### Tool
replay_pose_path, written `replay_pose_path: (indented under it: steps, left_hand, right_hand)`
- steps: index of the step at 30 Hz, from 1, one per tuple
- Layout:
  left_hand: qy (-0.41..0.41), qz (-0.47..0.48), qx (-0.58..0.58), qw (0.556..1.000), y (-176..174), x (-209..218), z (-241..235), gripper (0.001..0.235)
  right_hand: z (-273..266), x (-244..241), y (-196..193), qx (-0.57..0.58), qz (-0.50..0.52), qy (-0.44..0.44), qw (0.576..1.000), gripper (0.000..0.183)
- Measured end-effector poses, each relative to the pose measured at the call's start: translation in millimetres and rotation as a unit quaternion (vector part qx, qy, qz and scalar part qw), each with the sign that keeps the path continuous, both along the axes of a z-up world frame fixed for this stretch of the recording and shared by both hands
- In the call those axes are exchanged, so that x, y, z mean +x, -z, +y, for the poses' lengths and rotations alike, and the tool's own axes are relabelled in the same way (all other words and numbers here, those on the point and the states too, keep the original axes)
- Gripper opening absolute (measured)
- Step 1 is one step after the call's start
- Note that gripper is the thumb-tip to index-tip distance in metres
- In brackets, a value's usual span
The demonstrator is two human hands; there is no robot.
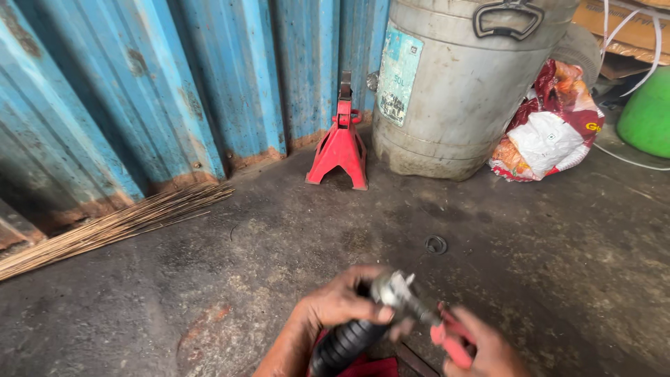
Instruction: The person cleans a car shock absorber spring using a red cloth and a screwdriver. They wipe the spring repeatedly, scrape it with the screwdriver, and then attach a metal cap to the top of the spring using pliers.
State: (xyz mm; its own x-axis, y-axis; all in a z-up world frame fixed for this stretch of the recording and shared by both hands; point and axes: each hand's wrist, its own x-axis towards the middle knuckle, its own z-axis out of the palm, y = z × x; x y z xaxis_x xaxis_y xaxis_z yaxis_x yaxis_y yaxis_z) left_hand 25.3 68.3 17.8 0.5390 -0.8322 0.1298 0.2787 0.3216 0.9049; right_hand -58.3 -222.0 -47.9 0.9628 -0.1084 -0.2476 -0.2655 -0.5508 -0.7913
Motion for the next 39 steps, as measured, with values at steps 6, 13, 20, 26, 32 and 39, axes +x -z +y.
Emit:
replay_pose_path:
  steps: [6,13,20,26,32,39]
  left_hand:
    - [-0.349,-0.368,0.134,0.852,-38,-23,-36,0.076]
    - [-0.413,-0.352,0.165,0.823,-13,-24,-52,0.064]
    - [-0.243,-0.239,0.095,0.935,25,10,-38,0.050]
    - [-0.281,-0.237,0.048,0.929,1,12,-15,0.051]
    - [-0.453,-0.340,0.278,0.776,-31,-41,-47,0.072]
    - [-0.299,-0.271,0.119,0.907,-16,-15,-21,0.048]
  right_hand:
    - [4,4,-49,0.003,-0.032,0.067,0.997,0.081]
    - [9,4,-42,-0.033,-0.031,0.063,0.997,0.082]
    - [5,7,-48,0.002,-0.088,-0.009,0.996,0.088]
    - [31,3,-81,-0.135,0.030,0.032,0.990,0.060]
    - [39,1,-82,-0.065,-0.006,0.039,0.997,0.060]
    - [6,6,-70,0.022,-0.074,-0.029,0.997,0.086]
